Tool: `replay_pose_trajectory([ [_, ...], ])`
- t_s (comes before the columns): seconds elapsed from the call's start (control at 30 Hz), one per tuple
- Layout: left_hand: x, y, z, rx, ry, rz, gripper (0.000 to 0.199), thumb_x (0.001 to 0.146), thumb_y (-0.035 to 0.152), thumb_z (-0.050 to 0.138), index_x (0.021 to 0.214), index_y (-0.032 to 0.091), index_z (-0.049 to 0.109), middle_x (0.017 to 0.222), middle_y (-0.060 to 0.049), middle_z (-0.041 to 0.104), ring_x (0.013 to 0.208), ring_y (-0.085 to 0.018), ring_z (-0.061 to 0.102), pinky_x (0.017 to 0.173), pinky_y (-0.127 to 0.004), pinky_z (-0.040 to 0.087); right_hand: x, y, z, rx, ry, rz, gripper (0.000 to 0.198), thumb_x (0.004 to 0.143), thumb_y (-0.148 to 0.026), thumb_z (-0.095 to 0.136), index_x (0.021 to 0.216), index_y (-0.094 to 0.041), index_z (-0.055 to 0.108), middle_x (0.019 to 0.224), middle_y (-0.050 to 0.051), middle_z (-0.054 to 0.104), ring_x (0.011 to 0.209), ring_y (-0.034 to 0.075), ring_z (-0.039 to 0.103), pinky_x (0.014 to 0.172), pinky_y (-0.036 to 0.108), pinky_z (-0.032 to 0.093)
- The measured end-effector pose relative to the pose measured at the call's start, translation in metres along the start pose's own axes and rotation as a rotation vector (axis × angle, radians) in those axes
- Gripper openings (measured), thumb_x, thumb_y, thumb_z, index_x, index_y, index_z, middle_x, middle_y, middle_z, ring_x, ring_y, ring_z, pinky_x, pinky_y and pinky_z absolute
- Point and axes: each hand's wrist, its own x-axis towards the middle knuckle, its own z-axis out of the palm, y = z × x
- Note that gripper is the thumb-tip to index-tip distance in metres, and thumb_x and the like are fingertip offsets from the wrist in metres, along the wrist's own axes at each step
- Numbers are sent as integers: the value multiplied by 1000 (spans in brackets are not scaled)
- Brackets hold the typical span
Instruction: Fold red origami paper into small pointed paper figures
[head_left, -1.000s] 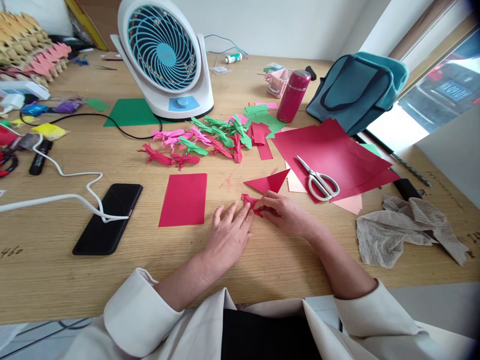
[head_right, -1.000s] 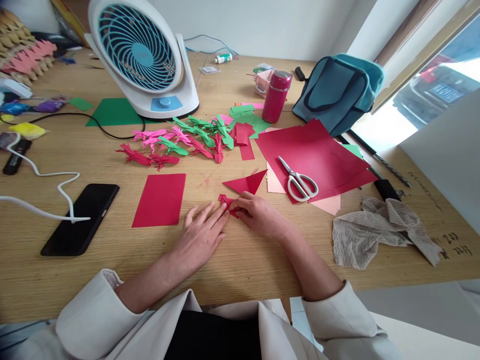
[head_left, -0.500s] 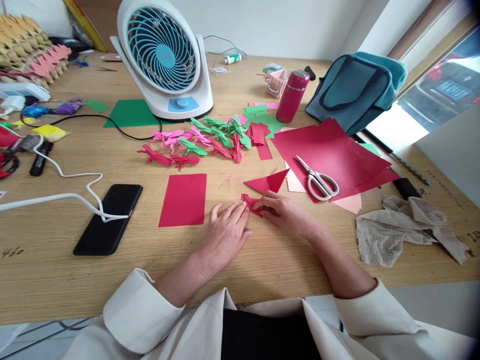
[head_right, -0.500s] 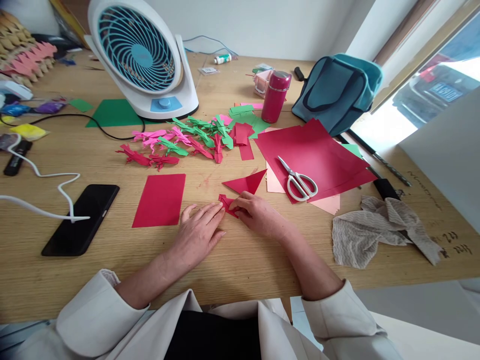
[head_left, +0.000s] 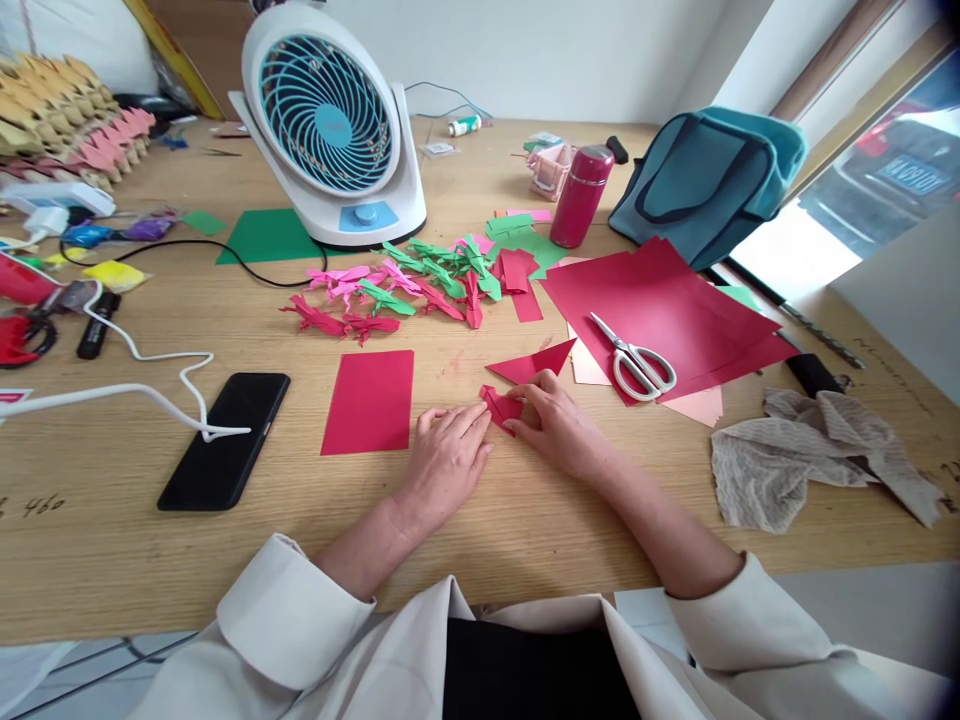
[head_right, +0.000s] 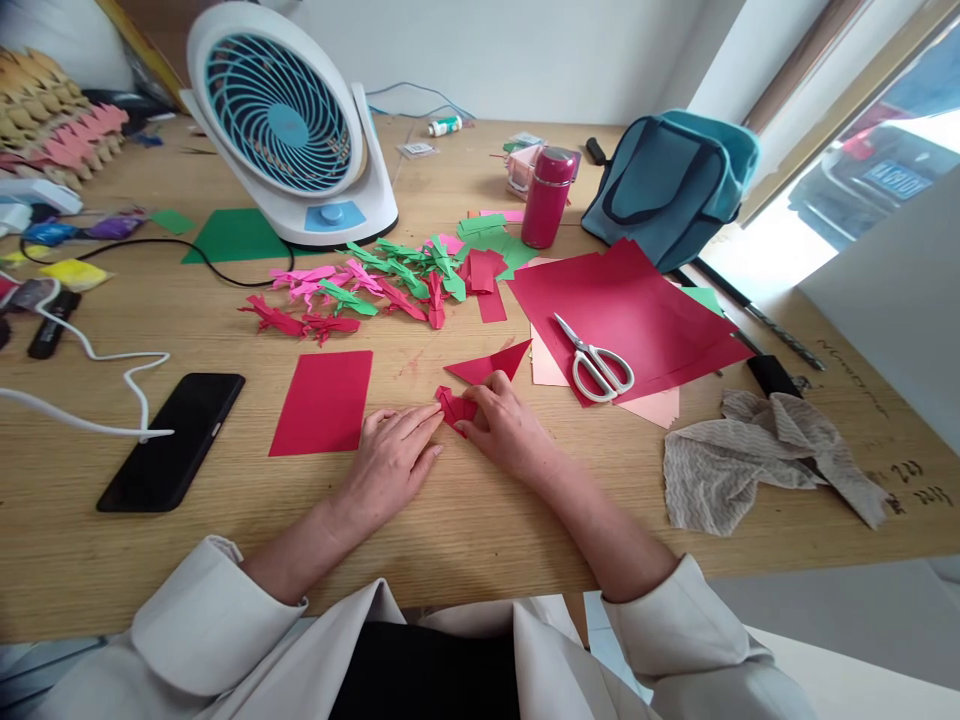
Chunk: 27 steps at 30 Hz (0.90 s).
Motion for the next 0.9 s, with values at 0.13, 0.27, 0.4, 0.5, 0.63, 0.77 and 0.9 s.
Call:
replay_pose_trajectory([
  [0.13,-1,-1,1,38,-21,5,37,93,22,51,128,14,58,134,-13,61,120,-24,57,98,-43,38,1,-4,1,-23,15,30,21,82,-20,67,101,-19,58,99,6,50,87,20,56,84,37,49],
  [0.27,-1,-1,2,50,-57,10,40,92,22,52,131,15,57,137,-15,58,122,-25,55,97,-44,40,3,-7,3,-21,33,92,15,81,-22,67,91,-18,58,93,5,54,82,18,56,76,33,46],
  [0.4,0,-2,2,18,-64,-7,40,91,22,52,130,16,57,138,-13,57,123,-26,53,98,-45,40,6,-8,8,83,72,155,7,81,-21,64,81,-19,57,75,-1,57,64,13,51,62,26,40],
  [0.5,3,-4,0,-99,-13,-31,36,93,21,49,127,17,57,134,-12,59,121,-24,54,100,-44,40,6,-7,10,236,71,215,8,82,-25,61,78,-19,58,60,-4,53,55,10,46,54,23,34],
  [0.63,16,-10,-3,-399,127,-161,32,90,19,50,122,15,56,116,-11,66,106,-19,61,96,-36,46,5,-7,9,495,80,245,14,82,-30,61,77,-18,57,54,-6,50,49,9,43,48,22,30],
  [0.77,33,-12,0,-701,107,-348,17,85,26,58,97,15,63,97,-7,68,84,-16,64,77,-28,52,6,-8,9,732,104,217,24,80,-40,65,77,-19,54,61,-4,54,54,10,46,51,23,34],
  [0.9,45,-11,7,-922,83,-453,18,83,33,61,81,15,62,77,-1,65,70,-13,60,66,-24,46,8,-5,12,867,130,197,32,78,-48,68,79,-20,52,69,-2,57,61,11,50,57,25,41],
])
